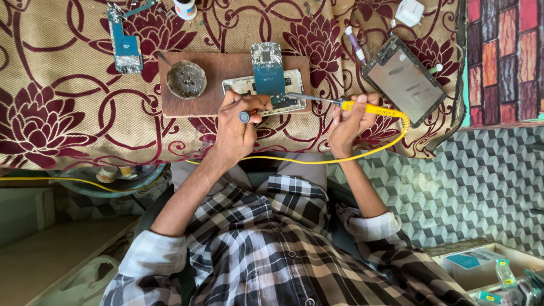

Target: The person uses a soldering iron and solder wire to reflow solder on a circuit board. They repeatedly apply heat and solder to specific points on the board while holding it steady with a tool.

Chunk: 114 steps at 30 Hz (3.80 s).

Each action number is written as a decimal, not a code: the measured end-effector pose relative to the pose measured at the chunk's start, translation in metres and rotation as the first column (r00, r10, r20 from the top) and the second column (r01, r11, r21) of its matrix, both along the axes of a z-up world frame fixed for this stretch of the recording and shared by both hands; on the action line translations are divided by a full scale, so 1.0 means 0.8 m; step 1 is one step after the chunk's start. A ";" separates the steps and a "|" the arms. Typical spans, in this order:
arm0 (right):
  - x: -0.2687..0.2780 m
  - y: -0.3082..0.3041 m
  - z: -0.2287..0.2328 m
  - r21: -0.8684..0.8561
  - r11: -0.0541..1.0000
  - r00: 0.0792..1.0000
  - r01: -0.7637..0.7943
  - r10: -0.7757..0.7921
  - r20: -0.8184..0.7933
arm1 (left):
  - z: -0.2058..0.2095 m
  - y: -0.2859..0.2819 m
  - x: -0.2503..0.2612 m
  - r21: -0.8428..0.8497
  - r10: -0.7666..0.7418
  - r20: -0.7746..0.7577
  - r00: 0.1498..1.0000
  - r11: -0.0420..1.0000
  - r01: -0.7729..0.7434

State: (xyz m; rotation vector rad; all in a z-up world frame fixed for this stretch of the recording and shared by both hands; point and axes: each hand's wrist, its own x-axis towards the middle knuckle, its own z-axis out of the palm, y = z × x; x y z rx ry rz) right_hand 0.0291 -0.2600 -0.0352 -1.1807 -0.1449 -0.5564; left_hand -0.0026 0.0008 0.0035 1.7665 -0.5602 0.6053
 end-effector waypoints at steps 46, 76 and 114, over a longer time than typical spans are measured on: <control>-0.001 0.006 0.012 -0.078 0.996 0.995 -0.031 0.024 -0.094 | -0.001 0.000 0.000 -0.004 -0.004 0.018 1.000 1.000 0.004; -0.058 0.005 0.066 0.798 0.599 0.773 -0.071 0.538 -0.335 | -0.006 -0.005 0.003 0.027 0.125 0.104 0.987 0.991 -0.129; -0.010 0.193 0.193 -0.844 0.468 0.899 -0.261 0.437 -0.035 | -0.045 0.004 -0.009 0.098 0.089 0.119 0.989 0.990 -0.101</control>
